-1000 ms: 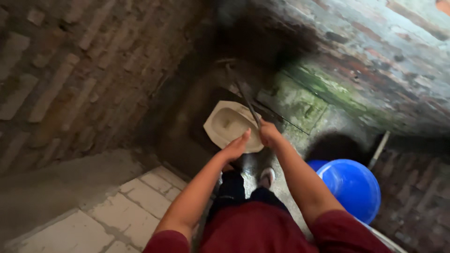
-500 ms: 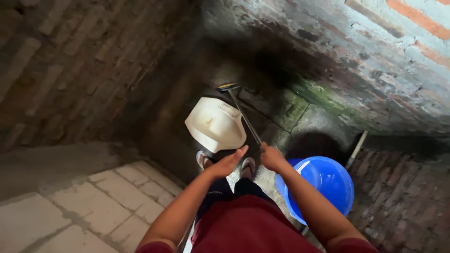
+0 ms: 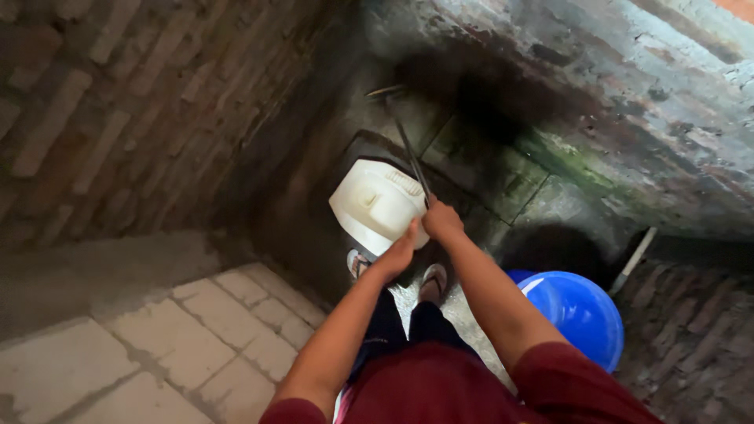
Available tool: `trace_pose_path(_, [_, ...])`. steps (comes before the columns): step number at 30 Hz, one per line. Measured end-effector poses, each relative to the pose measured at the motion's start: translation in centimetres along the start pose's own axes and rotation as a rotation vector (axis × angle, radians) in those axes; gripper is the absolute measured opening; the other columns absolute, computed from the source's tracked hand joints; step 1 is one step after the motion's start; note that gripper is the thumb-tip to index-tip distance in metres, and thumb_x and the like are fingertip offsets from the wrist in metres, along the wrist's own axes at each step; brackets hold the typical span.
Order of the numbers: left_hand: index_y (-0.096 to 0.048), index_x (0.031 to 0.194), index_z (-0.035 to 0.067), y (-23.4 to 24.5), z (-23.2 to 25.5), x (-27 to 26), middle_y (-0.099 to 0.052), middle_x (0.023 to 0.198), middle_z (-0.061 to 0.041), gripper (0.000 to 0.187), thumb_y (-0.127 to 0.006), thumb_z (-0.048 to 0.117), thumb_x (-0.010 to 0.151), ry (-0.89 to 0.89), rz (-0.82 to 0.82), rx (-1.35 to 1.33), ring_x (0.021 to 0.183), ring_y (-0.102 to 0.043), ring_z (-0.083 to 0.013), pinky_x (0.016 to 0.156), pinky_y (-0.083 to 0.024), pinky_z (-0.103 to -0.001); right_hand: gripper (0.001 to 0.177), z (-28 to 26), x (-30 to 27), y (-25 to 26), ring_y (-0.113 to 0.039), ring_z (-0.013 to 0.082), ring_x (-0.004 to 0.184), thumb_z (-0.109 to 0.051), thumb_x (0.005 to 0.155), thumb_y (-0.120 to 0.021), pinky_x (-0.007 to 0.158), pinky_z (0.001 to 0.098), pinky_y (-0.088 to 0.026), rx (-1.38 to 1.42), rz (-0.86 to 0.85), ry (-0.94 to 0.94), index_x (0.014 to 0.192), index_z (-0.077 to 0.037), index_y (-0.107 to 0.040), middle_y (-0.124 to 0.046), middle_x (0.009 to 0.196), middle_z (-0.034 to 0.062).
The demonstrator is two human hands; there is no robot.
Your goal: The person scoops water from a blue bucket using a white plastic cup and pours it into a squat toilet. They then use a long-handled brush to scrub the inside of the toilet bowl and the surrounding floor area.
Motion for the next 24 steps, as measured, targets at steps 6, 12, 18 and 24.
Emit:
trace_pose_path(6, [-0.022,0.162,0.005,5.7,2.5,-0.4,-0.019,0.171,-0.011,0.086,-0.019,0.065,0.1,0.086,0.048,0.044,0.157,-0.014,-0.0214,0.125,-0.012,-0.033,0.058,-4.2,5.9,-1.1,-0.064,0.0457,0.119,-0.022,0.09,-0.054,0.101,0.0517,-0.051,0.02,0.043,0.068,0.147,-0.013,-0.051,-0.067,0.127,0.0268])
trace_pose_path(12, [-0.021,0.162,0.001,10.2,-0.1,2.6,-0.019,0.172,-0.014,0.087,-0.02,0.067,0.104,-0.118,0.013,0.013,0.16,-0.015,-0.0233,0.127,-0.011,-0.033,0.049,-10.0,8.5,-3.0,-0.063,0.0458,0.12,-0.026,0.096,-0.052,0.102,0.0513,-0.05,0.147,0.103,0.049,0.143,-0.014,-0.057,-0.067,0.127,0.0261])
trace_pose_path(18, [-0.024,0.162,0.006,14.6,-0.6,3.0,-0.021,0.17,-0.011,0.088,-0.018,0.068,0.1,0.031,-0.007,0.121,0.157,-0.017,-0.0216,0.125,-0.013,-0.032,0.05,-11.4,9.9,-4.4,-0.063,0.0425,0.119,-0.029,0.091,-0.056,0.102,0.0513,-0.05,0.195,0.127,-0.038,0.141,-0.023,-0.057,-0.066,0.129,0.0193])
trace_pose_path(24, [-0.026,0.161,0.003,12.8,2.8,1.4,-0.025,0.17,-0.012,0.09,-0.024,0.07,0.1,-0.047,-0.105,0.055,0.157,-0.02,-0.0228,0.125,-0.015,-0.033,0.051,-3.0,8.2,-6.3,-0.065,0.0455,0.116,-0.025,0.096,-0.052,0.1,0.0539,-0.051,0.057,0.163,0.001,0.147,-0.024,-0.053,-0.068,0.127,0.0229])
Point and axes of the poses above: each hand's wrist, its own x-axis towards the middle knuckle, its own y-axis out of the back of the hand, z = x × y, the point moved 4 cm from there along x, towards the middle knuckle
